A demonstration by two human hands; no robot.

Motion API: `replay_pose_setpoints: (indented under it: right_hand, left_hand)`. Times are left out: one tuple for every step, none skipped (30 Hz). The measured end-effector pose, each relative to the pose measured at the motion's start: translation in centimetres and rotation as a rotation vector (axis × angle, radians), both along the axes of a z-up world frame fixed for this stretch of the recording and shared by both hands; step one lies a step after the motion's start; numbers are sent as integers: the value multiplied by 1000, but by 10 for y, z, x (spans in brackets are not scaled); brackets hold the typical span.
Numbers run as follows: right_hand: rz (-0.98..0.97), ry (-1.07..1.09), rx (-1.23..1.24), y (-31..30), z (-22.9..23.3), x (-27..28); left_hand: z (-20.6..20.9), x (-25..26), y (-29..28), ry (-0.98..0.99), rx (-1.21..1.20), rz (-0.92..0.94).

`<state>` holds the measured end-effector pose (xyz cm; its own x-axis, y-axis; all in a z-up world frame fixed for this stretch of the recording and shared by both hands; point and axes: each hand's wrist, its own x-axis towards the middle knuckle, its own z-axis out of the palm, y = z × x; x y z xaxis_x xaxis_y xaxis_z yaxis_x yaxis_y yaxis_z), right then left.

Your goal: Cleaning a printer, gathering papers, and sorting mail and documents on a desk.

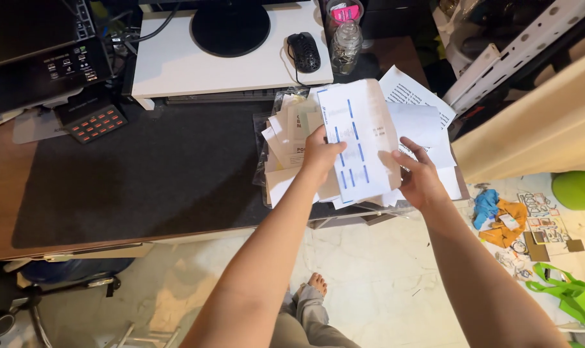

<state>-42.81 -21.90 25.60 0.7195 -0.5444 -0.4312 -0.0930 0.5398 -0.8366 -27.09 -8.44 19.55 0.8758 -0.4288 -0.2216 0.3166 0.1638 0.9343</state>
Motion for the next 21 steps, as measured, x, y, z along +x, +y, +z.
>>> replay_pose_setpoints:
  right_hand:
    - [88, 24, -149, -3, -1, 6]
    - [176, 48, -298, -5, -3, 12]
    - [186, 49, -294, -11, -17, 19]
    - [248, -26, -340, -16, -31, 27]
    - [309, -102, -384, -21, -46, 35]
    - [320, -101, -379, -8, -43, 43]
    - [275, -114, -230, 4, -38, 53]
    - [230, -124, -81, 16, -33, 64]
    - [241, -130, -84, 26, -27, 74]
    - [273, -151, -33, 37, -22, 84]
    - [305, -170, 22, 51, -18, 94]
    - [315, -175, 25, 58, -13, 103]
    - [313, -143, 25, 67, -9, 111]
    - [310, -111, 26, 76, -5, 120]
    - [309, -117, 25, 78, -16, 127]
    - [318, -78, -43, 80, -27, 135]
    - [320, -43, -114, 81, -36, 145]
    - [313, -53, -119, 89, -35, 150]
    - [292, -41, -145, 97, -35, 154]
    - [272, -28, -170, 105, -36, 157]
    - [266, -30, -172, 114, -35, 160]
  left_hand:
    - [-3, 4, 1, 13, -9, -86]
    - [-7, 8, 2, 25, -18, -172]
    - [-2, 6, 5, 29, -14, -162]
    - [3, 5, 10, 10, 59, -133]
    - [7, 4, 14, -7, 132, -102]
    - [14, 1, 21, -2, 136, -92]
    - [23, 0, 25, -120, 248, 61]
    - [32, -1, 30, -235, 361, 215]
    - [37, 3, 35, -238, 359, 227]
    - [43, 7, 40, -263, 497, 200]
    - [48, 11, 48, -284, 640, 172]
    - [43, 20, 55, -286, 643, 183]
    - [38, 29, 62, -272, 596, 141]
    - [32, 38, 70, -258, 549, 99]
    - [31, 47, 78, -264, 548, 100]
    - [30, 56, 86, -273, 626, 141]
    - [31, 68, 93, -287, 701, 178]
    - [33, 75, 102, -299, 697, 176]
    - [33, 80, 112, -299, 738, 139]
    - [32, 86, 121, -299, 779, 103]
    - [26, 92, 128, -303, 777, 99]
